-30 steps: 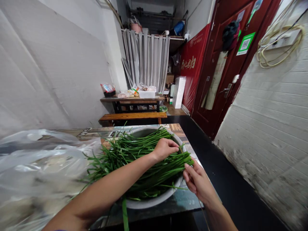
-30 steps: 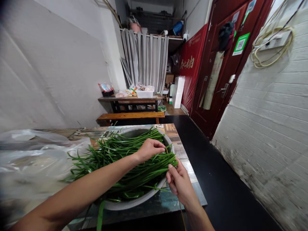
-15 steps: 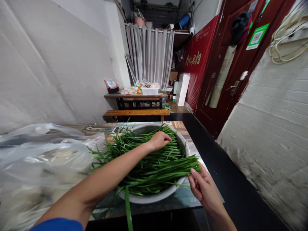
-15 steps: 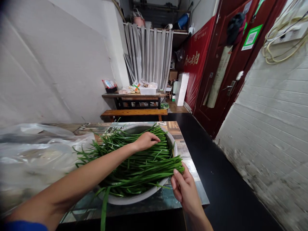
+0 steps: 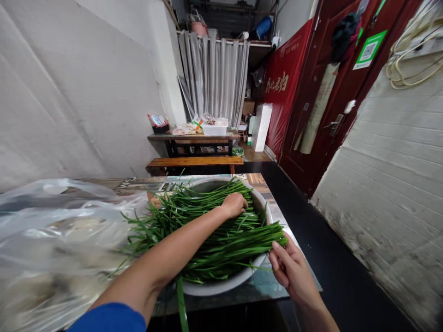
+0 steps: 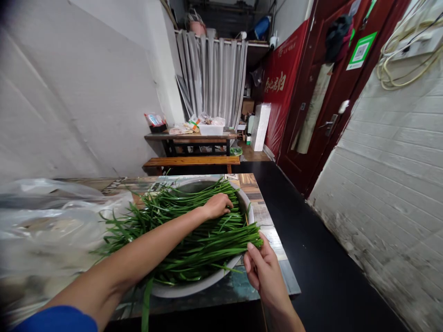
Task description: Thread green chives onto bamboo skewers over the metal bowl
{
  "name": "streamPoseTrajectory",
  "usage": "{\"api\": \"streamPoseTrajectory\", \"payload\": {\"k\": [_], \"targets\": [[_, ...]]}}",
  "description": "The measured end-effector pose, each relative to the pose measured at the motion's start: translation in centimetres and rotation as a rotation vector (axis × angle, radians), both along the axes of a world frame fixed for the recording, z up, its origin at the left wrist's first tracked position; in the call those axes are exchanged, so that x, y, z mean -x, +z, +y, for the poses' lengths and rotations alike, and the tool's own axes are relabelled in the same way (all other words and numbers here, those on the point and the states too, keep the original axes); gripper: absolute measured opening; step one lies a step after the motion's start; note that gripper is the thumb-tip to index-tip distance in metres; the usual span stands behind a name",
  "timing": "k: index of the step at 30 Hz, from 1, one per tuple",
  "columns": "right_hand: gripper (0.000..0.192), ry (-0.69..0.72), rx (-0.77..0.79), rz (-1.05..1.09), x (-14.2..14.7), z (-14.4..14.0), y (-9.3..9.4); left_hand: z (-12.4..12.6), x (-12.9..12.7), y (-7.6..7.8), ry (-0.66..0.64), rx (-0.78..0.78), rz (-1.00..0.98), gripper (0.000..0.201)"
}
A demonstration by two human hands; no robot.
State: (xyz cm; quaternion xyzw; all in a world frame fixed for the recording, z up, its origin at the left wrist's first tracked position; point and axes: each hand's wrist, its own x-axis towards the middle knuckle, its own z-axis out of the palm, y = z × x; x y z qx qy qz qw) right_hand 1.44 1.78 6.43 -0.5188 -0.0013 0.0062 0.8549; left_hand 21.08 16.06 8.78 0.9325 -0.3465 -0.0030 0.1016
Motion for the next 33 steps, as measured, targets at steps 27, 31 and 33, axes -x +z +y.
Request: {"api": "streamPoseTrajectory", "payload": {"k": [27,31,33], "targets": [[0.018,0.035,0.072,-0.032,-0.7,-0.3,0.9,1.3,-0.9,2.3,0.033,0.289,0.223,0.018],[0.017,0.039,0.067,-0.037,-0.8,-0.2,1.1,1.3,-0.6,2.4,0.019,0.137,0.048,0.015],[0.019,0.039,0.072,-0.033,-0.8,-0.3,1.1,1.3,-0.3,2.3,0.017,0.091,-0.029,0.015]]}}
